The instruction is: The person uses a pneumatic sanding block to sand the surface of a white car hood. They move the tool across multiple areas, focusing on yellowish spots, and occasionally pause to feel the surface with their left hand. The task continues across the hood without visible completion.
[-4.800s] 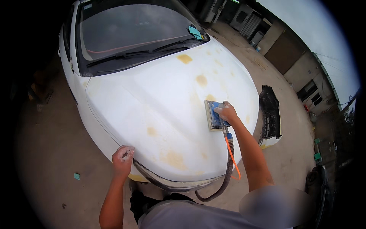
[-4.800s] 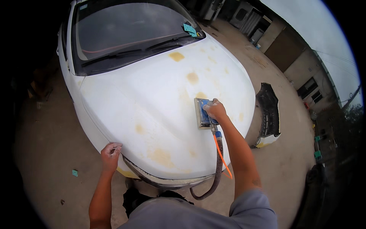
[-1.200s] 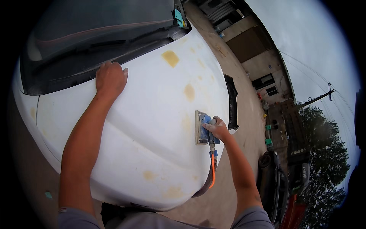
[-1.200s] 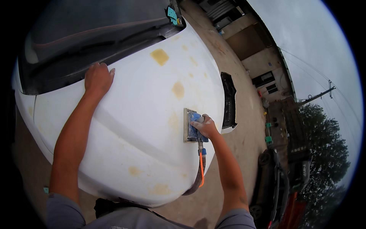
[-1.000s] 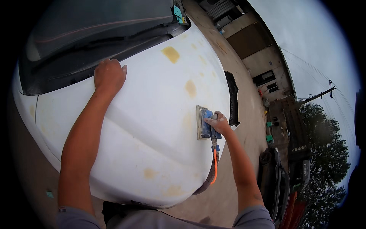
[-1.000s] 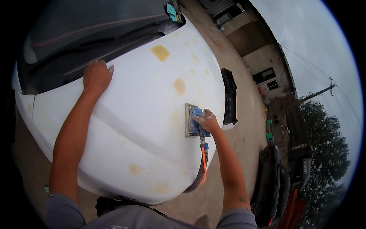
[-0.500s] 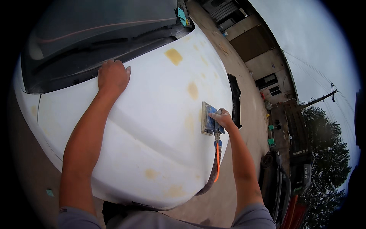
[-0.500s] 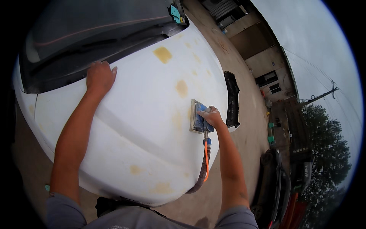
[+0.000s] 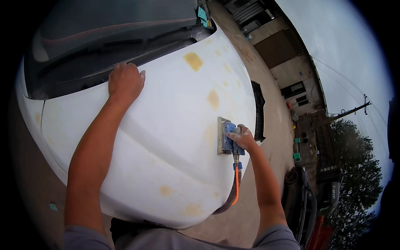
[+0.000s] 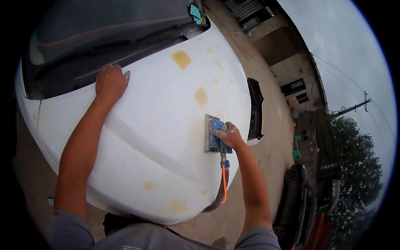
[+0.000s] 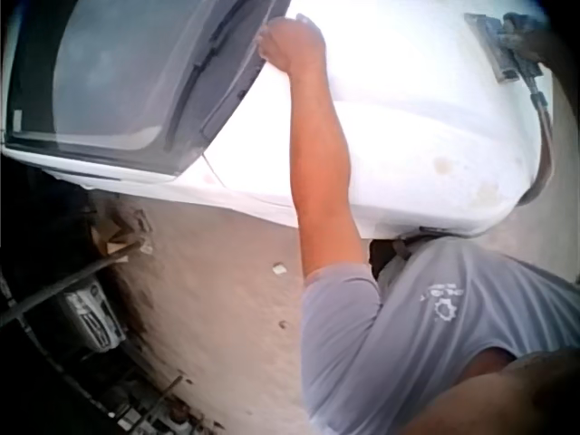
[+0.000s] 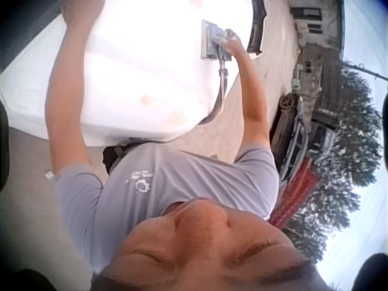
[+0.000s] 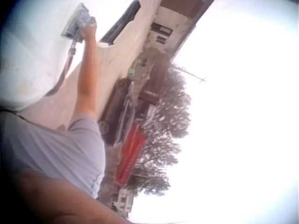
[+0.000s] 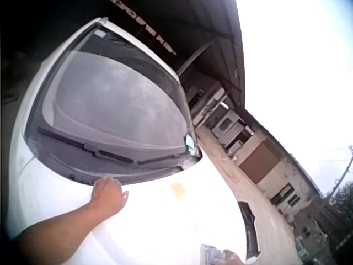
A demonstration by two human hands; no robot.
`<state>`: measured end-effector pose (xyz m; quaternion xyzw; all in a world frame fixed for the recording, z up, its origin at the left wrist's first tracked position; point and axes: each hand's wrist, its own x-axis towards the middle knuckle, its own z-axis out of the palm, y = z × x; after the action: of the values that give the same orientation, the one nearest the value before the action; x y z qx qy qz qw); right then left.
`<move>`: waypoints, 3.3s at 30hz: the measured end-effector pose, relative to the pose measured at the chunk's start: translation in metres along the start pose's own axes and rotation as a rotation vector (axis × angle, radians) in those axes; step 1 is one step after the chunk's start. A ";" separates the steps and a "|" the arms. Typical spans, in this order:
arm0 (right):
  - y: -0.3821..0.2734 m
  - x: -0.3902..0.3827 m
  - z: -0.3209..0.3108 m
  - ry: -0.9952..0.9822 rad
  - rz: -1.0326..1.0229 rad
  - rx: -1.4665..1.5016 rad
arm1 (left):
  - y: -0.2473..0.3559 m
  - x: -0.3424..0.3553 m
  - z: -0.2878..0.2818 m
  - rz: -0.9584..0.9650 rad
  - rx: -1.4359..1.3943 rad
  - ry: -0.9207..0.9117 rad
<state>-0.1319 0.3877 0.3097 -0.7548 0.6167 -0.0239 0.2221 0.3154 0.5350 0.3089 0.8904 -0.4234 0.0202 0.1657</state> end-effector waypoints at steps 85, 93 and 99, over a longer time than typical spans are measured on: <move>0.021 -0.026 -0.007 -0.083 -0.036 -0.151 | 0.007 -0.001 0.001 0.002 0.054 0.002; 0.029 -0.014 -0.002 -0.109 -0.041 -0.188 | 0.000 0.003 0.006 0.028 0.067 0.004; 0.030 -0.001 -0.009 -0.005 -0.006 -0.122 | 0.001 0.002 0.005 0.022 0.054 0.015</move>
<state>-0.1622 0.3820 0.3072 -0.7687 0.6144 0.0147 0.1772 0.3155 0.5312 0.3044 0.8898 -0.4311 0.0401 0.1446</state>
